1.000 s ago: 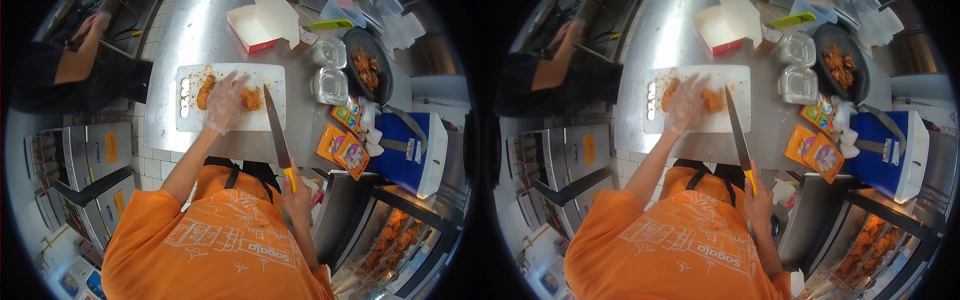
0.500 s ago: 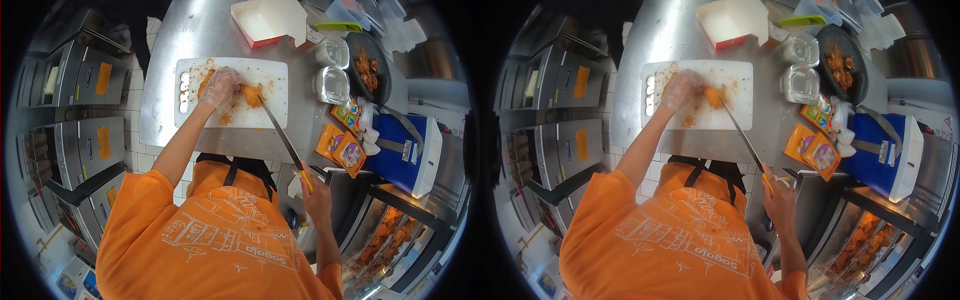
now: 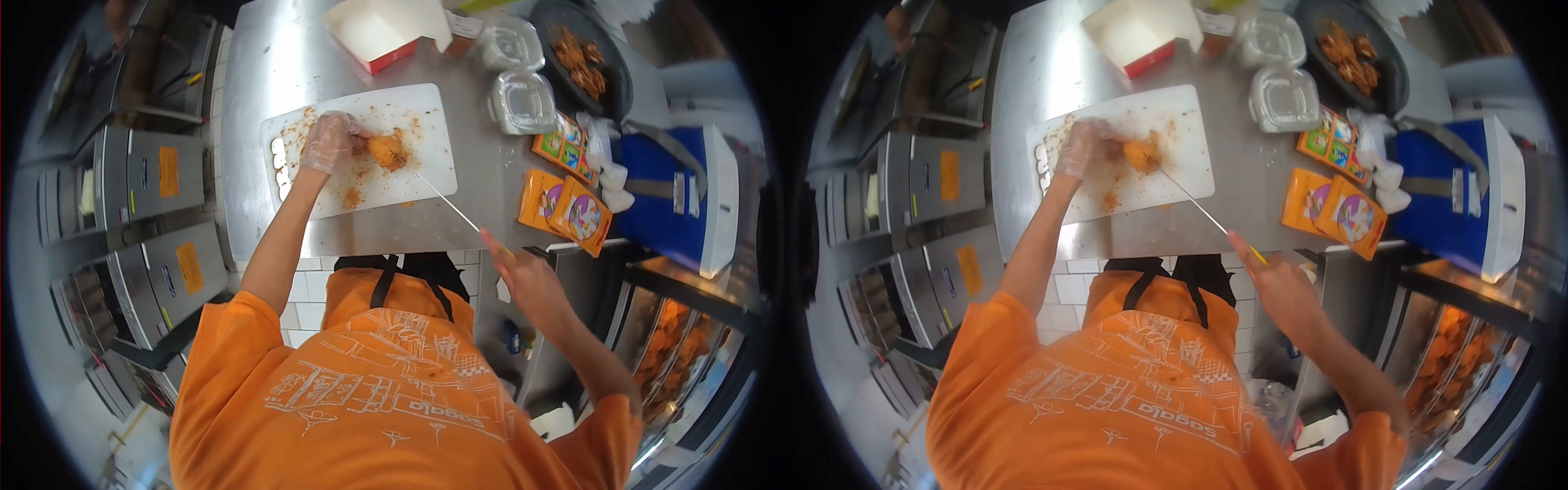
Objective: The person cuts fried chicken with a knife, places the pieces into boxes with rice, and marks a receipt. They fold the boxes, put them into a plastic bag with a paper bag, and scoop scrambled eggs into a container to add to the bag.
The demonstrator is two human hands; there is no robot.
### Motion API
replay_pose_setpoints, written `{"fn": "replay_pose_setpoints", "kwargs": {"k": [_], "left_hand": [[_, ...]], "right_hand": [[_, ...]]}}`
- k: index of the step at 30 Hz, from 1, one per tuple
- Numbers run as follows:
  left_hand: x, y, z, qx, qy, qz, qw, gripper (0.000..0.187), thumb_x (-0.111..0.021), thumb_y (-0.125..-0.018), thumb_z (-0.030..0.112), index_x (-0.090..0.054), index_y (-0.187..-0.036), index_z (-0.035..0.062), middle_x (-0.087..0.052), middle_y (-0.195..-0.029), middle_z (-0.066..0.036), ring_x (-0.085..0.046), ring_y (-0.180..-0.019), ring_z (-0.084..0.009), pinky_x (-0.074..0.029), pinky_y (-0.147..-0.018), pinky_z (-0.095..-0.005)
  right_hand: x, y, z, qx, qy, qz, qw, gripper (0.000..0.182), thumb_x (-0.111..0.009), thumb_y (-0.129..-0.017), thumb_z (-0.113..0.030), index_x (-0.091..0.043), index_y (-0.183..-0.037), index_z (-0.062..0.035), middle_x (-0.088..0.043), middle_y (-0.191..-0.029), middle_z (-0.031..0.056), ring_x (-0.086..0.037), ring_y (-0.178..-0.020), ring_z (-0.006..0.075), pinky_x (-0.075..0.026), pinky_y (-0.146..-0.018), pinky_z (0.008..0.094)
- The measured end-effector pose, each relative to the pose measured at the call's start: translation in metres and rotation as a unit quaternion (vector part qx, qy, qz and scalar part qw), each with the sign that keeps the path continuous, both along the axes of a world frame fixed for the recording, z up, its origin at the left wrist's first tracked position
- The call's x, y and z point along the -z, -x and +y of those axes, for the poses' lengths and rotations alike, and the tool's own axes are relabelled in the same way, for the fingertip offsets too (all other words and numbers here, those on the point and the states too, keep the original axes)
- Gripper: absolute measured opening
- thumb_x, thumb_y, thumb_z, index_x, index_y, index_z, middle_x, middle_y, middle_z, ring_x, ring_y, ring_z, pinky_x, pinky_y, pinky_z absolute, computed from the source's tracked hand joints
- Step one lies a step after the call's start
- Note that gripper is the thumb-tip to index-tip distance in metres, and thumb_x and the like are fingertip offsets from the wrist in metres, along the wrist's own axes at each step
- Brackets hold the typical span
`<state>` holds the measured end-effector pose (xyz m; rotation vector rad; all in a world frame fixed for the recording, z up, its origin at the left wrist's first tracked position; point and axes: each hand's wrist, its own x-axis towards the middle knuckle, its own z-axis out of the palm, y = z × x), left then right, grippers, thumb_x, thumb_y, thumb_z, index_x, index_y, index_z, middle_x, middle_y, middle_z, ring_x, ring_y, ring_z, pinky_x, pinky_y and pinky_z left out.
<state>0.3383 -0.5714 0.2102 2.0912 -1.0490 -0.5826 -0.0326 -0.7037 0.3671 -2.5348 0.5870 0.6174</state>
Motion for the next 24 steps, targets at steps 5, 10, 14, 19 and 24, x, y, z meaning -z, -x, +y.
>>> {"fn": "replay_pose_setpoints", "kwargs": {"k": [5,10,14,19,24], "left_hand": [[0.004,-0.001,0.001,0.056,-0.025,-0.105,0.993,0.02,-0.068,-0.075,-0.003,-0.08,-0.088,0.0063,-0.073,-0.085,-0.013,-0.068,-0.08,-0.027,-0.056,-0.08,-0.0347],[-0.001,0.006,0.002,0.005,0.029,0.01,1.0,0.017,-0.069,-0.078,-0.001,-0.08,-0.09,0.004,-0.072,-0.085,-0.014,-0.069,-0.08,-0.0268,-0.056,-0.08,-0.0343],[-0.001,0.007,0.004,0.052,-0.037,-0.134,0.989,0.025,-0.072,-0.075,-0.004,-0.081,-0.095,0.0087,-0.074,-0.082,-0.011,-0.07,-0.08,-0.0239,-0.057,-0.076,-0.0347],[-0.048,0.044,-0.008,0.014,-0.124,-0.089,0.988,0.027,-0.071,-0.086,0.018,-0.076,-0.111,0.0092,-0.071,-0.111,-0.016,-0.067,-0.098,-0.0266,-0.054,-0.089,-0.0383],[-0.026,0.059,-0.007,0.114,-0.082,-0.347,0.927,0.035,-0.065,-0.094,0.034,-0.072,-0.121,0.0124,-0.057,-0.14,-0.02,-0.063,-0.107,-0.0346,-0.051,-0.095,-0.0445]], "right_hand": [[-0.023,-0.013,0.017,-0.052,0.054,0.013,0.997,0.076,-0.055,-0.091,0.001,-0.026,-0.159,-0.0167,-0.063,-0.09,0.0252,-0.068,-0.074,0.0394,-0.057,-0.067,0.0445],[-0.04,-0.015,0.026,-0.035,0.003,0.086,0.996,0.078,-0.057,-0.085,0.004,-0.031,-0.157,-0.0115,-0.061,-0.093,0.0275,-0.068,-0.067,0.0396,-0.059,-0.061,0.0413],[-0.049,-0.034,0.001,-0.031,-0.069,0.121,0.99,0.069,-0.057,-0.089,0.001,-0.036,-0.155,-0.0091,-0.062,-0.087,0.0217,-0.066,-0.067,0.0361,-0.057,-0.065,0.0418],[-0.041,-0.035,-0.045,0.104,-0.153,0.041,0.982,0.055,-0.061,-0.096,-0.015,-0.049,-0.149,-0.0224,-0.069,-0.085,0.0144,-0.064,-0.076,0.0333,-0.051,-0.078,0.0413],[-0.051,-0.052,-0.054,0.121,-0.138,0.108,0.977,0.058,-0.069,-0.088,-0.011,-0.056,-0.143,-0.0225,-0.068,-0.082,0.0144,-0.063,-0.074,0.0317,-0.051,-0.076,0.0386]]}}
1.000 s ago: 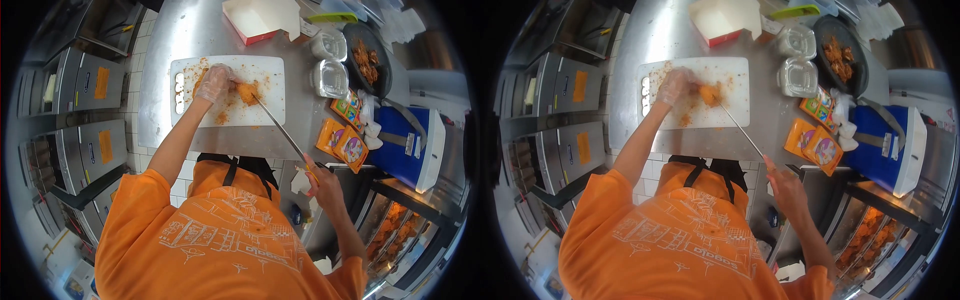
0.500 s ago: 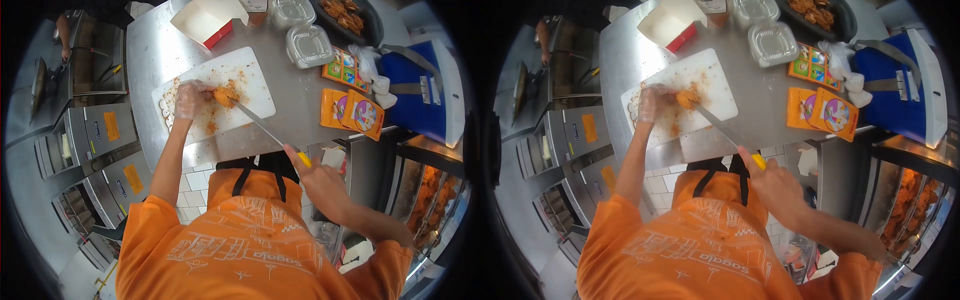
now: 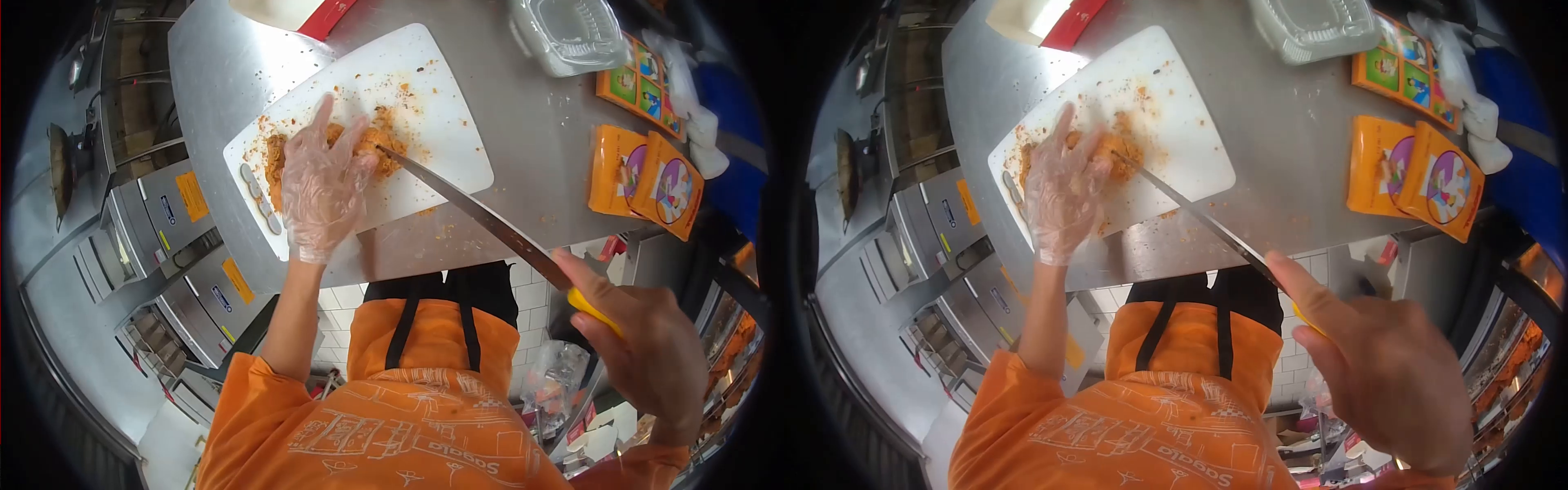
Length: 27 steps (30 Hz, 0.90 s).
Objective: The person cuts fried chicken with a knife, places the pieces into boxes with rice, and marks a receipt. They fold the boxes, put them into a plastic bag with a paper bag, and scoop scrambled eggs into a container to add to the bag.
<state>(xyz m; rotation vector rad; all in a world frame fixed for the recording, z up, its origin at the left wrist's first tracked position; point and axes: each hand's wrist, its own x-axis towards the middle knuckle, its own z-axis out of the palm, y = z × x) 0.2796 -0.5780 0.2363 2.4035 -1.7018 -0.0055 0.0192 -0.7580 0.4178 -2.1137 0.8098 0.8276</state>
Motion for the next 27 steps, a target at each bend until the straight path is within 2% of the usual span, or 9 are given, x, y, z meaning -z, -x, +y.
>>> {"fn": "replay_pose_setpoints", "kwargs": {"k": [3,8,9,12,13,15,18,22,27], "left_hand": [[0.011,-0.003,0.003,-0.048,-0.02,0.059,0.997,0.043,-0.065,-0.094,0.041,-0.072,-0.125,0.0124,-0.039,-0.157,-0.02,-0.06,-0.119,-0.0368,-0.045,-0.106,-0.0484],[0.022,-0.008,0.01,-0.036,0.01,0.09,0.995,0.046,-0.067,-0.092,0.042,-0.07,-0.127,0.0111,-0.036,-0.158,-0.02,-0.064,-0.114,-0.0358,-0.049,-0.101,-0.0453],[0.023,-0.009,0.011,-0.022,0.017,0.067,0.997,0.048,-0.067,-0.092,0.043,-0.069,-0.128,0.0105,-0.036,-0.158,-0.021,-0.066,-0.11,-0.0351,-0.051,-0.099,-0.0439],[0.02,-0.009,0.011,-0.041,-0.029,0.084,0.995,0.065,-0.071,-0.089,0.044,-0.057,-0.142,0.0084,-0.035,-0.158,-0.022,-0.067,-0.111,-0.0343,-0.054,-0.094,-0.0419],[0.019,-0.008,0.009,-0.042,-0.027,0.084,0.995,0.065,-0.071,-0.089,0.044,-0.057,-0.142,0.0084,-0.035,-0.158,-0.022,-0.067,-0.111,-0.0343,-0.054,-0.094,-0.0419],[0.017,-0.007,0.006,-0.12,0.014,0.243,0.963,0.087,-0.073,-0.086,0.047,-0.038,-0.153,0.0031,-0.035,-0.157,-0.025,-0.063,-0.12,-0.0365,-0.055,-0.092,-0.0413],[0.025,-0.013,0.008,-0.095,0.021,0.203,0.974,0.104,-0.074,-0.084,0.05,-0.022,-0.157,-0.0005,-0.037,-0.155,-0.026,-0.057,-0.129,-0.0377,-0.055,-0.093,-0.0416],[0.025,-0.006,0.007,-0.113,0.051,0.257,0.958,0.109,-0.076,-0.082,0.048,-0.015,-0.158,-0.0012,-0.037,-0.154,-0.028,-0.051,-0.134,-0.0388,-0.054,-0.096,-0.0428],[0.022,-0.001,0.001,-0.121,0.074,0.307,0.941,0.116,-0.081,-0.079,0.041,-0.007,-0.16,0.0027,-0.037,-0.153,-0.031,-0.046,-0.137,-0.0417,-0.053,-0.099,-0.0449]], "right_hand": [[-0.005,-0.005,-0.013,0.026,-0.002,0.035,0.999,0.058,-0.072,-0.083,-0.009,-0.061,-0.139,-0.0206,-0.067,-0.078,0.0132,-0.062,-0.07,0.0294,-0.051,-0.073,0.0374],[0.004,-0.004,-0.028,0.033,0.025,-0.018,0.999,0.052,-0.065,-0.084,-0.016,-0.064,-0.136,-0.0176,-0.066,-0.078,0.0099,-0.058,-0.059,0.0152,-0.05,-0.061,0.0298],[-0.002,-0.017,-0.031,0.113,-0.008,0.081,0.99,0.05,-0.063,-0.087,-0.022,-0.064,-0.136,-0.0157,-0.065,-0.083,0.0097,-0.057,-0.061,0.0109,-0.049,-0.06,0.0246],[-0.006,-0.016,-0.031,0.245,-0.029,0.1,0.964,0.051,-0.064,-0.087,-0.021,-0.063,-0.136,-0.0101,-0.065,-0.087,0.009,-0.057,-0.061,0.0109,-0.049,-0.058,0.0234],[-0.005,-0.014,-0.032,0.244,-0.027,0.099,0.964,0.051,-0.064,-0.087,-0.021,-0.063,-0.136,-0.0101,-0.065,-0.087,0.009,-0.057,-0.061,0.0109,-0.049,-0.058,0.0234],[-0.001,-0.01,-0.036,0.174,-0.04,0.017,0.984,0.051,-0.064,-0.087,-0.018,-0.062,-0.137,-0.0059,-0.066,-0.084,0.0096,-0.057,-0.058,0.0109,-0.048,-0.055,0.0221],[-0.007,-0.019,-0.038,0.152,-0.073,0.083,0.982,0.05,-0.062,-0.086,-0.013,-0.063,-0.135,-0.0051,-0.067,-0.08,0.0113,-0.058,-0.055,0.0109,-0.048,-0.054,0.0225],[0.008,0.01,-0.03,0.083,-0.002,-0.073,0.994,0.047,-0.061,-0.083,-0.015,-0.068,-0.128,-0.0045,-0.067,-0.074,0.0127,-0.059,-0.052,0.0123,-0.051,-0.055,0.0249],[0.017,0.025,-0.035,0.141,-0.018,-0.04,0.989,0.047,-0.06,-0.083,-0.019,-0.069,-0.127,-0.0046,-0.068,-0.074,0.0126,-0.057,-0.055,0.0118,-0.049,-0.056,0.0275]]}}
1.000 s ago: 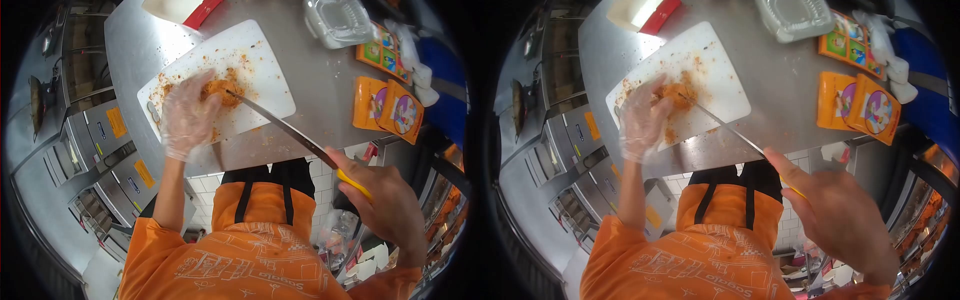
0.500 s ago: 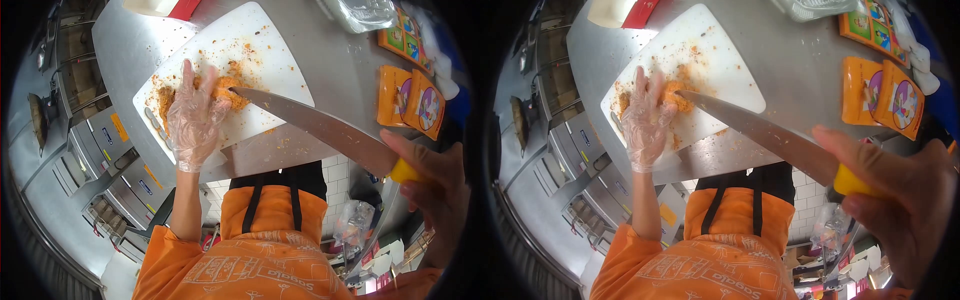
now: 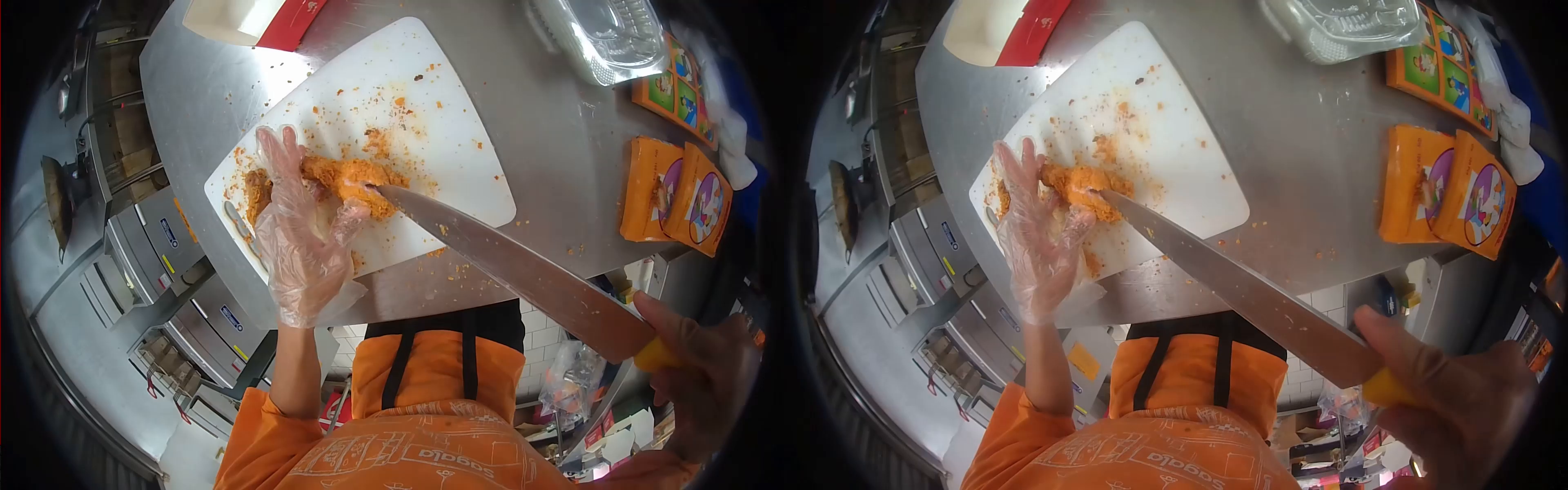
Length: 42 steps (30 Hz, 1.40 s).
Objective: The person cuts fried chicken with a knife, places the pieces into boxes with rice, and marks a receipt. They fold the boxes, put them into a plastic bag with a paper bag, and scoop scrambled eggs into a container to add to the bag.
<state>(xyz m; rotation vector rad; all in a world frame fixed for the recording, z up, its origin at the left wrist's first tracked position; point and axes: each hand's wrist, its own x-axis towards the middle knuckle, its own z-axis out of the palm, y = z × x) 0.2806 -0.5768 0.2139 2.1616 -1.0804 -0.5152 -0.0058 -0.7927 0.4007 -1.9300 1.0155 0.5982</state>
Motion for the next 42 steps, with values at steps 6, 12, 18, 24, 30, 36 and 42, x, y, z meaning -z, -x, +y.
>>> {"fn": "replay_pose_setpoints", "kwargs": {"k": [6,12,18,24,30,36,42], "left_hand": [[-0.007,-0.002,0.0,-0.004,-0.031,-0.011,0.999,0.109,-0.082,-0.076,0.036,-0.019,-0.158,0.0033,-0.039,-0.154,-0.026,-0.052,-0.132,-0.042,-0.052,-0.101,-0.046],[-0.046,-0.022,-0.011,0.211,-0.129,-0.22,0.944,0.08,-0.08,-0.078,0.05,-0.052,-0.144,0.0152,-0.05,-0.149,-0.014,-0.053,-0.131,-0.0342,-0.049,-0.104,-0.0463],[-0.029,-0.01,0.002,0.069,0.019,-0.209,0.975,0.051,-0.079,-0.082,0.037,-0.066,-0.119,0.004,-0.069,-0.12,-0.014,-0.068,-0.106,-0.0314,-0.052,-0.099,-0.042],[-0.01,0.015,0.006,0.065,-0.029,-0.189,0.979,0.085,-0.068,-0.088,0.05,-0.037,-0.153,0.0045,-0.04,-0.156,-0.018,-0.034,-0.146,-0.0388,-0.043,-0.111,-0.0468],[0.022,0.002,0.019,0.056,0.036,-0.14,0.988,0.053,-0.057,-0.1,0.033,-0.051,-0.145,0.0053,-0.045,-0.154,-0.014,-0.044,-0.141,-0.0359,-0.041,-0.112,-0.0469],[0.028,0.004,0.013,-0.023,0.122,-0.167,0.978,0.037,-0.059,-0.099,0.024,-0.067,-0.13,0.0046,-0.052,-0.145,-0.023,-0.052,-0.132,-0.0415,-0.045,-0.106,-0.0456],[0.027,-0.001,0.018,-0.011,0.069,-0.073,0.995,0.033,-0.06,-0.099,0.022,-0.071,-0.123,0.0027,-0.048,-0.147,-0.026,-0.045,-0.139,-0.0405,-0.043,-0.108,-0.0449]], "right_hand": [[-0.003,0.052,-0.029,-0.075,-0.024,-0.045,0.996,0.058,-0.067,-0.076,0.0,-0.066,-0.133,-0.0115,-0.072,-0.084,0.0139,-0.065,-0.073,0.0246,-0.05,-0.071,0.0358],[0.077,0.008,0.047,-0.026,0.136,-0.161,0.977,0.053,-0.072,-0.081,-0.006,-0.066,-0.133,-0.0182,-0.066,-0.087,0.0137,-0.063,-0.07,0.0335,-0.05,-0.065,0.0436],[0.122,-0.027,0.106,0.053,0.237,-0.235,0.941,0.05,-0.072,-0.086,-0.008,-0.063,-0.134,-0.0161,-0.067,-0.087,0.0159,-0.067,-0.075,0.0344,-0.053,-0.067,0.0392],[0.061,0.053,0.097,0.032,0.117,-0.137,0.983,0.048,-0.074,-0.085,-0.012,-0.062,-0.132,-0.0105,-0.072,-0.089,0.0157,-0.071,-0.075,0.0337,-0.055,-0.067,0.0369],[0.05,0.063,0.08,-0.074,0.123,-0.055,0.988,0.058,-0.08,-0.077,-0.009,-0.063,-0.132,-0.011,-0.069,-0.076,0.0103,-0.067,-0.063,0.0279,-0.049,-0.058,0.0388],[0.038,0.056,0.084,-0.085,0.116,0.026,0.989,0.055,-0.077,-0.083,-0.008,-0.062,-0.135,-0.014,-0.075,-0.094,0.0119,-0.072,-0.083,0.0236,-0.045,-0.075,0.042],[0.016,0.029,0.091,-0.056,0.107,0.052,0.991,0.052,-0.074,-0.09,-0.02,-0.059,-0.139,-0.0107,-0.074,-0.088,0.0159,-0.07,-0.069,0.0245,-0.05,-0.063,0.036]]}}
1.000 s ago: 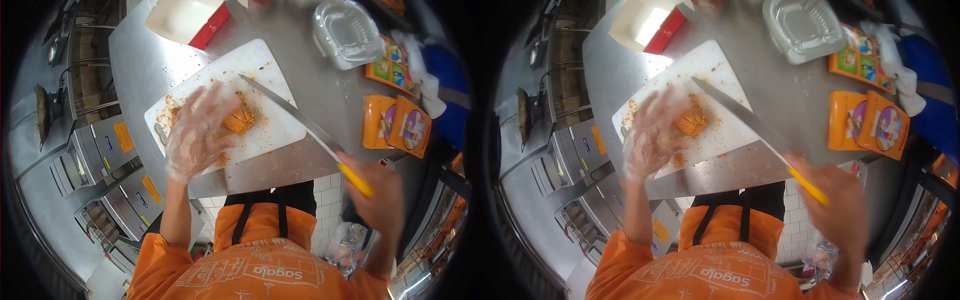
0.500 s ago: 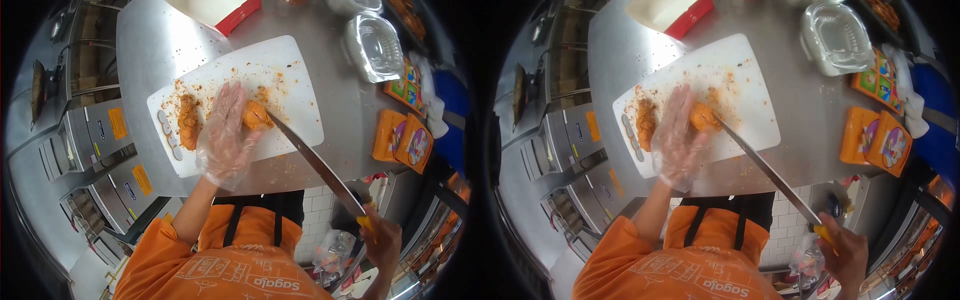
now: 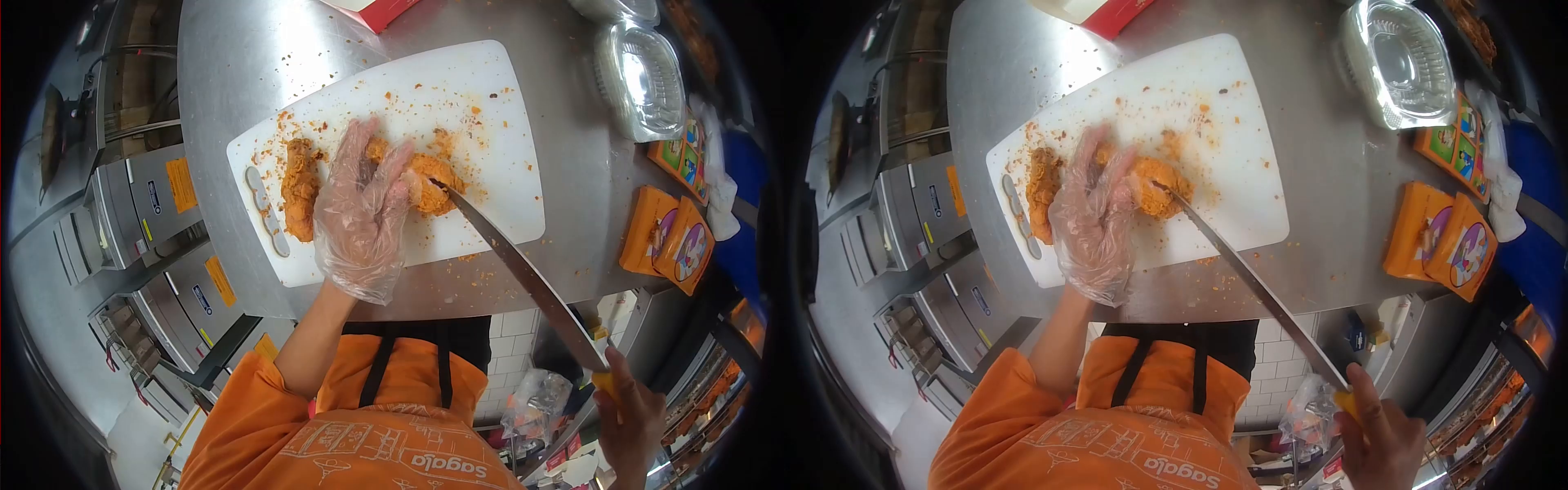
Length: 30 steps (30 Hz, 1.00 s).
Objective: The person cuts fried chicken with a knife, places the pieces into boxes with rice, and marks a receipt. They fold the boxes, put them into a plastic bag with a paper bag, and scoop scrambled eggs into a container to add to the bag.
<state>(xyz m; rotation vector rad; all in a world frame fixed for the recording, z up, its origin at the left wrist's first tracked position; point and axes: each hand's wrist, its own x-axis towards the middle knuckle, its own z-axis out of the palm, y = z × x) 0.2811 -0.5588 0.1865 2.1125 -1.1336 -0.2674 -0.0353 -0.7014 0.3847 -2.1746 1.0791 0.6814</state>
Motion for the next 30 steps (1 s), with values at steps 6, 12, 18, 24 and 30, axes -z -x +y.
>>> {"fn": "replay_pose_setpoints", "kwargs": {"k": [6,12,18,24,30], "left_hand": [[-0.008,0.011,-0.009,-0.072,0.068,0.157,0.983,0.032,-0.063,-0.095,0.018,-0.072,-0.117,-0.0036,-0.049,-0.145,-0.025,-0.044,-0.14,-0.0383,-0.042,-0.111,-0.0441],[0.0,0.001,-0.001,-0.01,0.027,0.047,0.998,0.03,-0.063,-0.094,0.016,-0.073,-0.116,-0.0011,-0.05,-0.144,-0.025,-0.041,-0.142,-0.0415,-0.041,-0.111,-0.048],[0.006,-0.002,-0.001,-0.001,0.036,0.019,0.999,0.033,-0.063,-0.094,0.021,-0.072,-0.118,-0.0004,-0.052,-0.142,-0.026,-0.044,-0.139,-0.0439,-0.041,-0.11,-0.0505],[-0.017,0.004,-0.011,-0.045,0.021,0.038,0.998,0.05,-0.063,-0.089,0.02,-0.06,-0.138,0.0093,-0.052,-0.142,-0.025,-0.048,-0.134,-0.0462,-0.04,-0.109,-0.0542],[-0.051,-0.013,-0.018,0.167,-0.048,-0.15,0.973,0.067,-0.069,-0.071,0.008,-0.059,-0.137,0.0085,-0.064,-0.122,-0.018,-0.059,-0.118,-0.0368,-0.043,-0.106,-0.0488]], "right_hand": [[0.001,-0.012,-0.021,0.032,-0.025,0.049,0.998,0.05,-0.06,-0.099,-0.041,-0.063,-0.135,-0.0055,-0.071,-0.077,0.0174,-0.061,-0.053,0.0192,-0.049,-0.055,0.0314],[0.006,-0.011,-0.03,0.073,-0.04,0.059,0.995,0.055,-0.06,-0.097,-0.046,-0.066,-0.13,-0.0013,-0.066,-0.067,0.0142,-0.053,-0.054,0.0151,-0.048,-0.059,0.0341],[0.011,-0.002,-0.044,0.101,-0.088,0.086,0.987,0.059,-0.066,-0.092,-0.048,-0.067,-0.128,-0.0012,-0.068,-0.075,0.0143,-0.052,-0.06,0.0185,-0.047,-0.065,0.0342],[0.03,0.073,-0.038,0.045,0.113,-0.093,0.988,0.048,-0.073,-0.085,-0.027,-0.068,-0.127,-0.0049,-0.07,-0.088,0.0145,-0.064,-0.079,0.0286,-0.048,-0.075,0.0377],[0.115,-0.045,0.034,0.199,0.158,-0.256,0.932,0.033,-0.073,-0.088,-0.012,-0.069,-0.12,-0.004,-0.074,-0.105,0.0154,-0.071,-0.09,0.0308,-0.055,-0.08,0.0375]]}}
